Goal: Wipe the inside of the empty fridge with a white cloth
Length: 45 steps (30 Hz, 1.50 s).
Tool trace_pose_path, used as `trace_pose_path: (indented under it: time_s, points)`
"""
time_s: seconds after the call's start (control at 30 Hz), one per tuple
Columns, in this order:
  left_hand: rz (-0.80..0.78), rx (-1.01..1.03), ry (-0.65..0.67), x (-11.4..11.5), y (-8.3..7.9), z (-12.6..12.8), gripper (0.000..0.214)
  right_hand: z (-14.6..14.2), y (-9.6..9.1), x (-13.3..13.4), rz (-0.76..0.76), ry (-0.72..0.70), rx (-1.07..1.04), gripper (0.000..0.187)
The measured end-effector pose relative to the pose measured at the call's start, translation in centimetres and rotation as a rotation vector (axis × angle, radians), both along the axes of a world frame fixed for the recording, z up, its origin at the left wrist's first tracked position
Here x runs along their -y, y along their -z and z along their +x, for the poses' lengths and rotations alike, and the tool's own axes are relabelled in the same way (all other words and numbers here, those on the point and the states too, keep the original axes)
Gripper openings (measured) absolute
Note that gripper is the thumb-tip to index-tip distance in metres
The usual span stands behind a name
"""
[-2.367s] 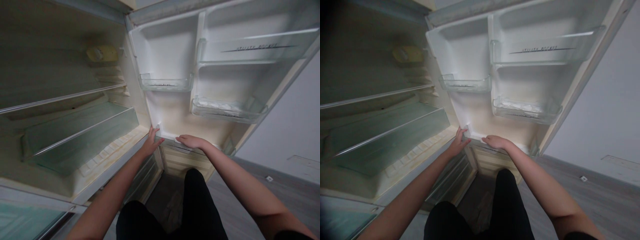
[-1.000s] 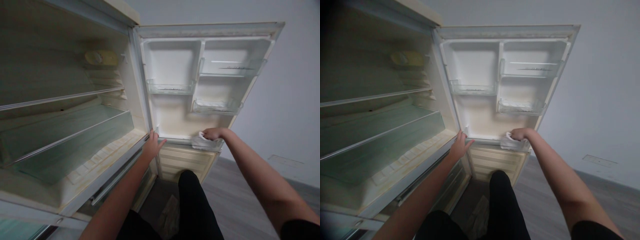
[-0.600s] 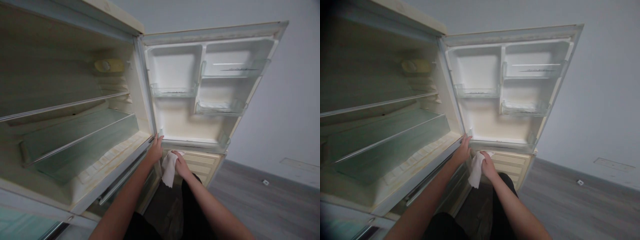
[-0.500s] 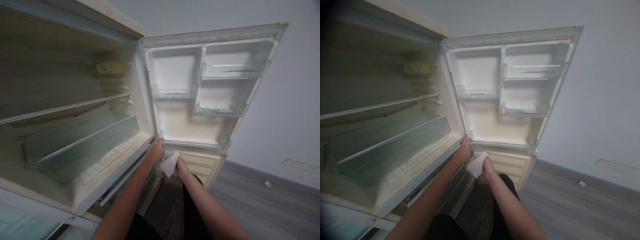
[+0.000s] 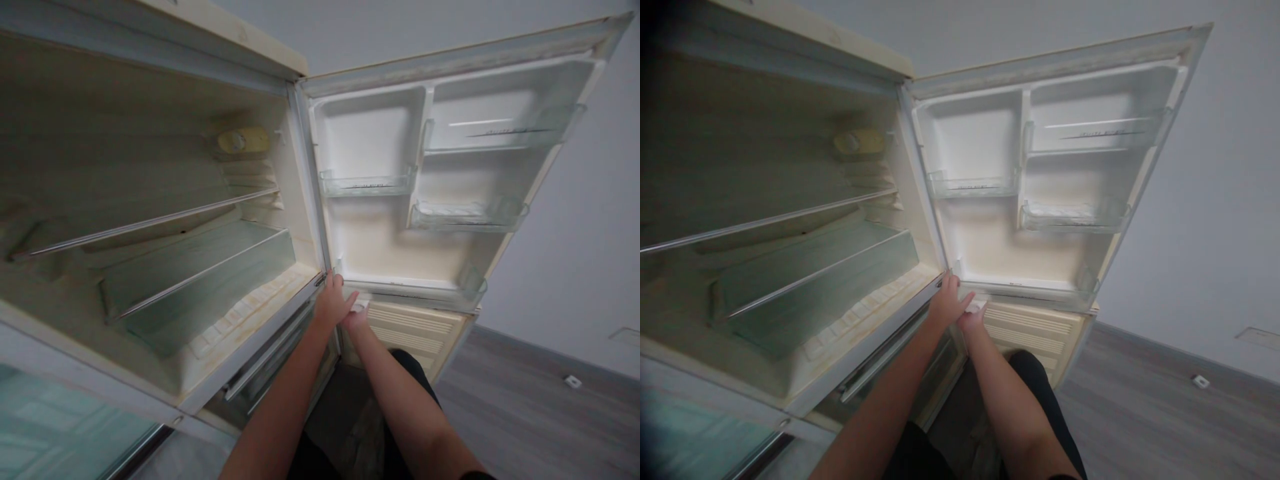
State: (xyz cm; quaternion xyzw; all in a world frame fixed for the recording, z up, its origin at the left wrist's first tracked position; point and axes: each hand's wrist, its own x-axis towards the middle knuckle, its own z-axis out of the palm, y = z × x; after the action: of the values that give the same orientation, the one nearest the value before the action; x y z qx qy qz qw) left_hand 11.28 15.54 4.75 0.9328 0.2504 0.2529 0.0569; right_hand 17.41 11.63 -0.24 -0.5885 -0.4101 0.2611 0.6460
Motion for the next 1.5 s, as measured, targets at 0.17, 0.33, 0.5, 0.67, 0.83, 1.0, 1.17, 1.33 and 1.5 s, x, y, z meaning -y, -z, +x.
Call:
trace_pose_path:
  time_s: [0.17,0.33,0.5,0.67,0.83,1.0,1.17,1.33,1.5]
  points:
    - [-0.02,-0.002,0.028,-0.2,-0.2,-0.2,0.037,2.1,-0.6,2.7,0.179,0.035,-0.34,0.067]
    - [-0.04,0.0,0.027,-0.3,-0.2,-0.2,0.038,6.3,-0.1,10.7,0.041,0.167,-0.256,0.07]
    - [-0.067,0.012,0.038,-0.4,-0.2,-0.1,0.035,11.3,0.3,21.7,0.028,0.476,-0.329,0.091]
    - [-0.064,0.026,0.033,-0.3,-0.3,-0.1,0.034,14.5,-0.9,29.6,0.37,0.768,-0.213,0.082]
    - [-0.073,0.027,0.024,0.1,-0.5,0.0,0.033,13.2,-3.4,27.7,0.263,0.919,-0.027,0.073]
    - [-0.067,0.011,0.019,0.2,-0.6,0.0,0.034,10.7,-1.6,23.5,-0.006,1.177,0.16,0.075]
    - [-0.057,0.003,0.012,0.3,-0.8,-0.2,0.034,7.0,2.3,19.8,-0.153,1.248,0.424,0.082]
    - [-0.086,0.029,0.043,0.2,-0.8,-0.3,0.026,2.2,5.5,13.7,-0.22,0.849,0.827,0.075]
    - [-0.096,0.037,0.124,-0.9,-0.9,0.1,0.022,0.2,6.0,8.4,-0.354,0.581,1.007,0.079]
